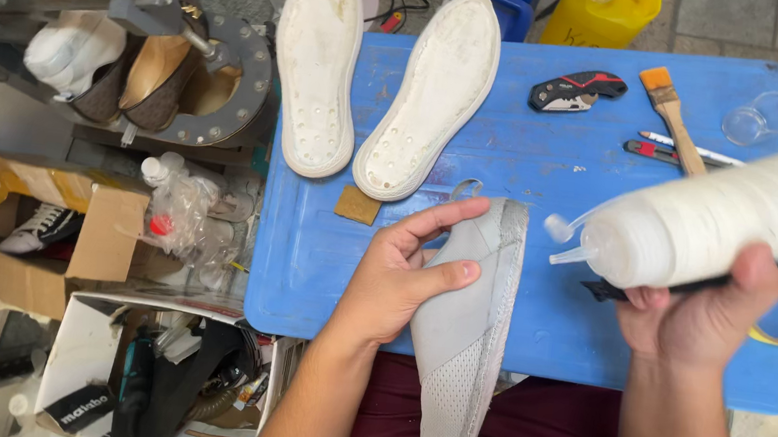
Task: The person applies glue from a squeeze bottle along the sole edge of a gray slip-on shoe and spreads it with a small brush. The person repeats this process on different sections of the shoe's perimeter, ensuring even coverage along the seam where the sole meets the upper.
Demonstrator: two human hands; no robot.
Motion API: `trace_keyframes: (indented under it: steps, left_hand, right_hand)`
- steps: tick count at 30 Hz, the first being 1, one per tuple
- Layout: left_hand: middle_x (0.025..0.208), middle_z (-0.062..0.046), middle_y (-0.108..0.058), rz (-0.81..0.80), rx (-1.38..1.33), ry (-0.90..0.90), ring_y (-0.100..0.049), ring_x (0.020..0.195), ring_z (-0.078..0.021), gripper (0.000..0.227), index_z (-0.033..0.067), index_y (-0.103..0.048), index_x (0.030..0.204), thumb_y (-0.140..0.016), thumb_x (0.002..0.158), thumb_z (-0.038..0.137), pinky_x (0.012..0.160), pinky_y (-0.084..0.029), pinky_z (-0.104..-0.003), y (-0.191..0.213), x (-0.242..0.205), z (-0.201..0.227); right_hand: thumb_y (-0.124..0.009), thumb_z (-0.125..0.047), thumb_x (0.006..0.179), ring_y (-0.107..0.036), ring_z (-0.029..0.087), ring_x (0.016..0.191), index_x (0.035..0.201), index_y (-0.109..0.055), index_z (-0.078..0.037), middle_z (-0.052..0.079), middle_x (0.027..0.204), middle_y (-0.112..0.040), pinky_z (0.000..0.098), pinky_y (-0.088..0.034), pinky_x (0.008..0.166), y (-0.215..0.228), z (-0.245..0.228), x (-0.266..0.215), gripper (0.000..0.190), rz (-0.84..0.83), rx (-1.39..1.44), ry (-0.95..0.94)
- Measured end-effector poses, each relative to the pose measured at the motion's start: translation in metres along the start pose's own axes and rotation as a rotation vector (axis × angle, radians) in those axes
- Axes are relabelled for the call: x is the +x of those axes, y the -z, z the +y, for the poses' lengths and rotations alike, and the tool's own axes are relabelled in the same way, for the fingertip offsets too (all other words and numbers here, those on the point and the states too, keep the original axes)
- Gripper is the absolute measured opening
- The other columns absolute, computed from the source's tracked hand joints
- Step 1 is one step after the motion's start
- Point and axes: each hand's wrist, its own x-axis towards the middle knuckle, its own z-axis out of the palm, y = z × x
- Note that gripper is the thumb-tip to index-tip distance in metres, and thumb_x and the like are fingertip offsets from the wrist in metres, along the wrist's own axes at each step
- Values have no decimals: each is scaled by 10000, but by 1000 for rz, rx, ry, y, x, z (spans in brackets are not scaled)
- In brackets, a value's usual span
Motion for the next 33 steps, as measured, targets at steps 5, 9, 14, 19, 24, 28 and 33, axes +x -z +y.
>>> trace_keyframes:
  steps: [5,9,14,19,24,28,33]
  left_hand:
    - [1329,-122,-655,-4,39,-9,-689,1074,-158,608,0,-597,1438,-759,854,-50,952,-572,-291,-10,-6,-1]
    - [1384,-76,-636,0,87,-45,-673,1091,-143,610,2,-597,1425,-765,841,-49,956,-565,-276,-13,-8,1]
    - [1377,-118,-650,5,105,-33,-684,1120,-157,614,-1,-603,1426,-775,839,-43,982,-569,-289,-13,-12,1]
    - [1386,-108,-658,21,124,-35,-690,1130,-161,606,-6,-608,1409,-781,829,-35,990,-573,-302,-12,-12,2]
    - [1350,-112,-677,12,114,-33,-690,1124,-161,614,-1,-610,1422,-788,835,-32,992,-569,-302,-12,-13,4]
    - [1339,-110,-680,16,125,-12,-694,1106,-160,620,9,-614,1422,-797,829,-17,979,-572,-299,-11,-15,6]
    - [1327,-122,-681,14,97,-9,-695,1104,-167,629,9,-614,1427,-810,830,3,980,-572,-299,-10,-16,8]
  right_hand:
    - [-724,-438,1030,-523,161,554,1201,-553,36,127,868,-618,259,-435,495,10,-14,-14,533,-120,-233,161]
    - [-745,-369,1043,-549,187,584,1273,-509,17,126,901,-603,289,-446,487,2,-8,-17,508,-103,-353,278]
    - [-759,-298,1053,-576,209,608,1430,-429,-3,126,934,-589,303,-464,505,-2,-3,-18,581,-112,-324,302]
    - [-753,-272,1064,-597,228,646,1423,-411,16,131,936,-575,305,-497,494,4,-2,-19,574,-78,-301,279]
    - [-742,-251,1050,-619,238,678,1412,-416,25,140,961,-579,311,-507,504,9,-2,-22,560,-70,-314,277]
    - [-756,-276,1064,-622,226,663,1394,-428,16,136,950,-581,313,-492,515,9,-2,-21,550,-78,-353,296]
    - [-764,-286,1078,-618,216,653,1374,-444,22,139,948,-583,306,-481,525,5,-1,-21,534,-92,-344,293]
